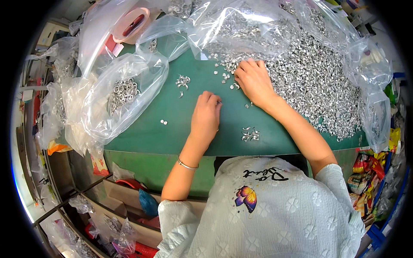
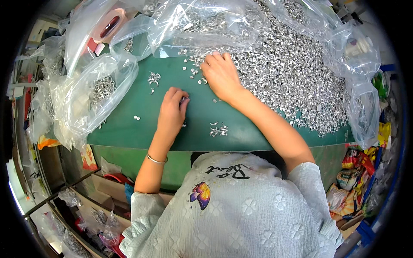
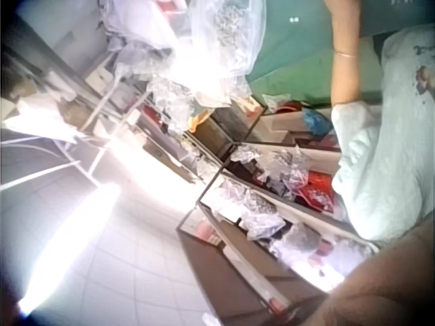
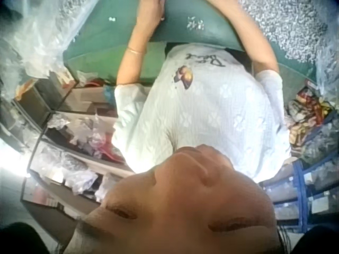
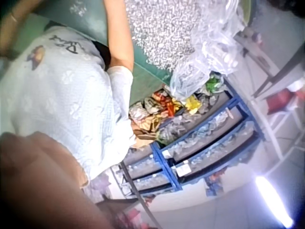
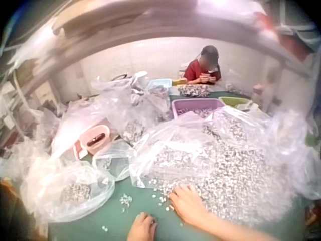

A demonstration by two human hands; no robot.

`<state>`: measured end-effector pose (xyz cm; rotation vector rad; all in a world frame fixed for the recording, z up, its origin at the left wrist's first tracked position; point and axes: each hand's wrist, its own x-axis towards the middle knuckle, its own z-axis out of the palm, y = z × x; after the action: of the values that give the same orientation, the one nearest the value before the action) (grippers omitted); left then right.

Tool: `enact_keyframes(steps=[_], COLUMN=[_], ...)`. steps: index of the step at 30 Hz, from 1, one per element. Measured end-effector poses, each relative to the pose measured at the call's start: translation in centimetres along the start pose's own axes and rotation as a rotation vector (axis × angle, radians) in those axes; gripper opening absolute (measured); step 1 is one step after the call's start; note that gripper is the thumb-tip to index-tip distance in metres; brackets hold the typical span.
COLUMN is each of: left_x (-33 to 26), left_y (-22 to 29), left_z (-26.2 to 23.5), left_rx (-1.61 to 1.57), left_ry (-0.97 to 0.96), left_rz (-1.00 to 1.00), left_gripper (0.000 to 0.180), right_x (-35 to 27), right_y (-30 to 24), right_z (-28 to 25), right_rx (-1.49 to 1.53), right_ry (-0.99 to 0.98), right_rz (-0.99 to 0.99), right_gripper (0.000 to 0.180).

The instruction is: The person sorts small curved metal parts by hand on a green workbench, moving items between piles and plastic bags.

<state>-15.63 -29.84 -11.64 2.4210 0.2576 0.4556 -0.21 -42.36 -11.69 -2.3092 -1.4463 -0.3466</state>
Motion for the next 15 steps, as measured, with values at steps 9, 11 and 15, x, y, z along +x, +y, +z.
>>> enact_keyframes(steps=[9,11,15], left_x=[1.9,1.4,0.5], left_y=[-3.8,-3.2,-2.7], left_z=[-2.5,-2.7,-2.9], left_rx=[0.060,0.119,0.209], left_ry=[0.148,0.188,0.183], left_rz=[-0.069,-0.009,-0.103], left_gripper=[0.022,0.026,0.028], right_x=[-1.6,-1.5,-1.5], right_y=[-0.3,-0.3,-0.2], right_z=[-1.1,-1.1,-2.0], right_rx=[-0.011,-0.021,0.029], right_ry=[-0.114,-0.127,-0.174], right_rz=[-0.021,-0.033,-0.033], right_gripper=[0.008,0.010,0.013])
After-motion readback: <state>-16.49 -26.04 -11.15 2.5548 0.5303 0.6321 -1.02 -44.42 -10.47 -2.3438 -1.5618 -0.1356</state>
